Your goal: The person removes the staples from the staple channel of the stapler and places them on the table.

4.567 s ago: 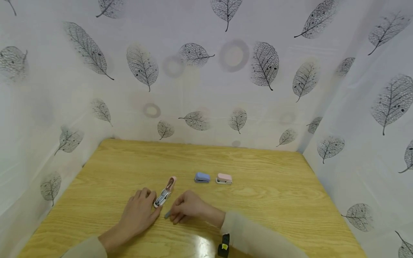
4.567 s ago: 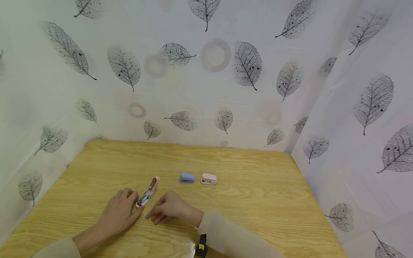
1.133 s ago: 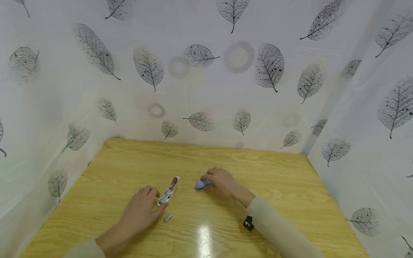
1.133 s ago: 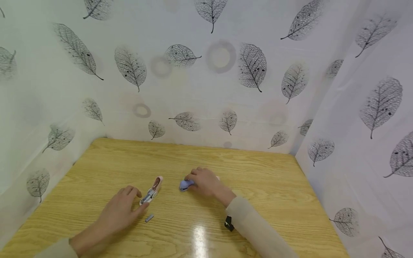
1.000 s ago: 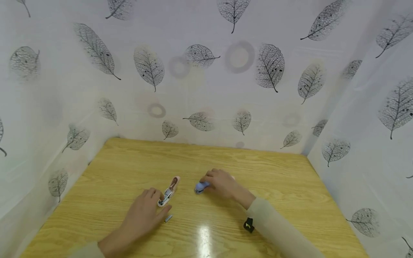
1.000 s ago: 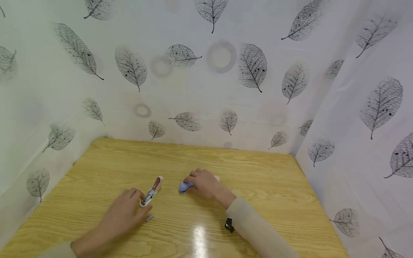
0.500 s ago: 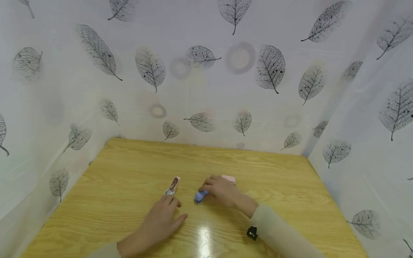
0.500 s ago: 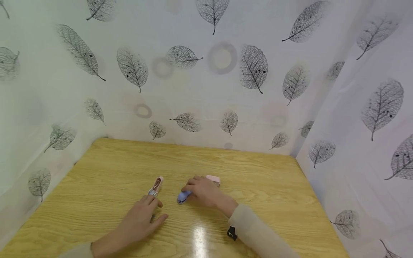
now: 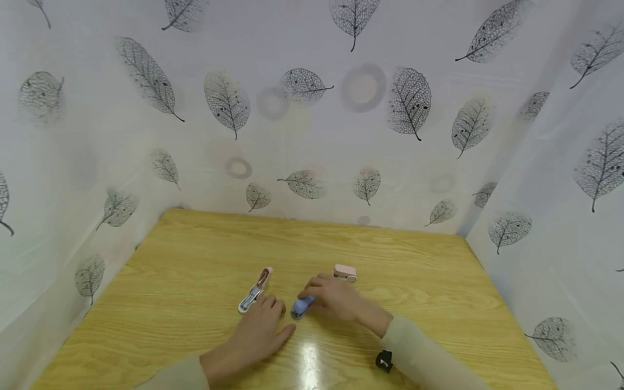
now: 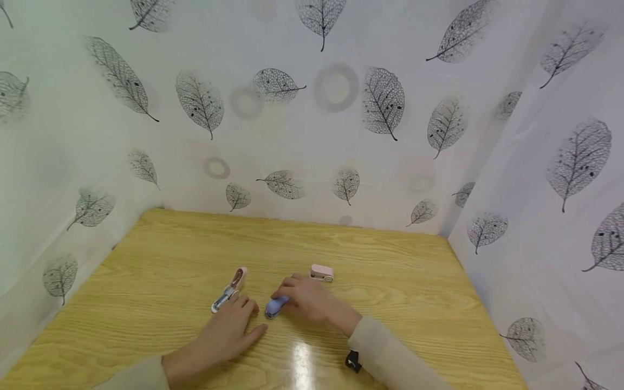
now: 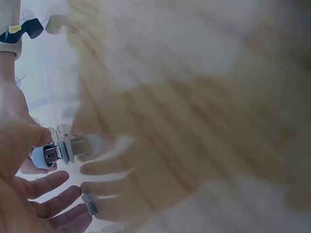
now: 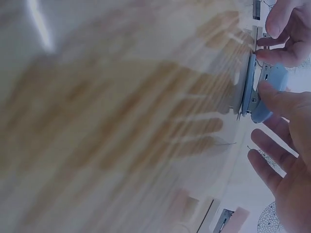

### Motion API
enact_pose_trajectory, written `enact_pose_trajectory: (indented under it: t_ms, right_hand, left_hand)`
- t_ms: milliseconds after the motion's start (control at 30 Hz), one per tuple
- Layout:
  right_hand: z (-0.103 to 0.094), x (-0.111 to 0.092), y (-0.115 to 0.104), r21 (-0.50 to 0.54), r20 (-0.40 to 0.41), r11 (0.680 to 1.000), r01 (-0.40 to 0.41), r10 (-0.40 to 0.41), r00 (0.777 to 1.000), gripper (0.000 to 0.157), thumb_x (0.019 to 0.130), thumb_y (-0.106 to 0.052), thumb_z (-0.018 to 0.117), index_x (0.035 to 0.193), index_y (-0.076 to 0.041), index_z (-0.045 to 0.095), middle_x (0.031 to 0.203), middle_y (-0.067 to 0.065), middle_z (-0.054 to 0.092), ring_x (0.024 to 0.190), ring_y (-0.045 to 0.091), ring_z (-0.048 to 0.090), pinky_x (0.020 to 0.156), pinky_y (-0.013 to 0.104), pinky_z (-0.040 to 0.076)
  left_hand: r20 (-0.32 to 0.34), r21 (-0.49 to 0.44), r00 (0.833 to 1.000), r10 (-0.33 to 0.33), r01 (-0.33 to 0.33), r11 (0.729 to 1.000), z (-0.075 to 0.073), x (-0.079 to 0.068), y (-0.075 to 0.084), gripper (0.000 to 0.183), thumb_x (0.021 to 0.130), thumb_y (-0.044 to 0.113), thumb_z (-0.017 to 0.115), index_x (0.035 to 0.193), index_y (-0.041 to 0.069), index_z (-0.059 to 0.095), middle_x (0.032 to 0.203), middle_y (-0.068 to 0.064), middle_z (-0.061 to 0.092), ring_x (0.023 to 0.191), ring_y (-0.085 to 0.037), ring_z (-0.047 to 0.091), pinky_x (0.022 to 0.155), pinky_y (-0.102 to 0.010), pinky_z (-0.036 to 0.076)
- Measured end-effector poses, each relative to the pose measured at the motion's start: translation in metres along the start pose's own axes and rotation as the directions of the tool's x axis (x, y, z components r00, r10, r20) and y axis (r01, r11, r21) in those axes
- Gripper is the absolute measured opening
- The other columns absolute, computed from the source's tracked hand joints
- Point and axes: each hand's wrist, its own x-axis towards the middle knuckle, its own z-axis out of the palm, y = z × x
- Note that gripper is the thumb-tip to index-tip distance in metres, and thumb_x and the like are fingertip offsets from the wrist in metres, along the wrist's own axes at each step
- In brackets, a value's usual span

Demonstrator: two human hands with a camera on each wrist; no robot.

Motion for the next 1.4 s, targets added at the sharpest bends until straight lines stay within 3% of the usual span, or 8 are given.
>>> enact_pose_trajectory:
  t_ms: [333, 767, 1067, 1400]
  right_hand:
    - [0.003, 0.001, -0.001, 0.097, -0.001, 0.995, -0.006, 0.006, 1.000, 0.032, 0.095, -0.032, 0.078, 0.125, -0.018, 0.075, 0.122, -0.003, 0.075, 0.113, 0.014, 0.068, 0.098, 0.026, 0.057]
    - [0.004, 0.008, 0.000, 0.006, 0.022, 0.999, 0.053, -0.053, 0.998, 0.034, 0.093, -0.034, 0.080, 0.122, -0.017, 0.075, 0.114, -0.004, 0.075, 0.106, 0.012, 0.068, 0.095, 0.024, 0.056]
    - [0.006, 0.011, 0.001, -0.001, 0.035, 0.999, 0.044, -0.044, 0.998, 0.031, 0.092, -0.033, 0.081, 0.118, -0.020, 0.074, 0.115, -0.005, 0.074, 0.108, 0.012, 0.068, 0.097, 0.026, 0.056]
    - [0.008, 0.011, 0.004, 0.001, -0.014, 0.998, 0.064, -0.064, 0.998, 0.029, 0.090, -0.036, 0.083, 0.112, -0.021, 0.072, 0.113, -0.006, 0.075, 0.108, 0.012, 0.069, 0.097, 0.027, 0.057]
  left_hand:
    - [-0.048, 0.114, 0.998, 0.039, -0.034, 0.993, 0.010, 0.013, 0.000, 0.034, 0.092, 0.045, 0.078, 0.088, 0.014, 0.066, 0.083, 0.003, 0.057, 0.077, -0.012, 0.048, 0.071, -0.029, 0.043]
    - [-0.100, 0.112, 0.994, 0.038, -0.027, 0.993, 0.020, 0.019, -0.003, 0.034, 0.086, 0.043, 0.085, 0.085, 0.015, 0.065, 0.086, 0.002, 0.058, 0.080, -0.014, 0.051, 0.072, -0.030, 0.046]
    - [-0.088, 0.213, 0.994, 0.057, -0.037, 0.976, 0.021, 0.021, -0.001, 0.043, 0.086, 0.050, 0.083, 0.098, 0.011, 0.071, 0.094, -0.004, 0.065, 0.088, -0.021, 0.059, 0.082, -0.038, 0.054]
    - [-0.072, 0.229, 0.996, 0.045, -0.027, 0.973, 0.020, 0.019, 0.003, 0.047, 0.087, 0.050, 0.082, 0.104, 0.007, 0.072, 0.098, -0.007, 0.067, 0.090, -0.023, 0.061, 0.084, -0.041, 0.055]
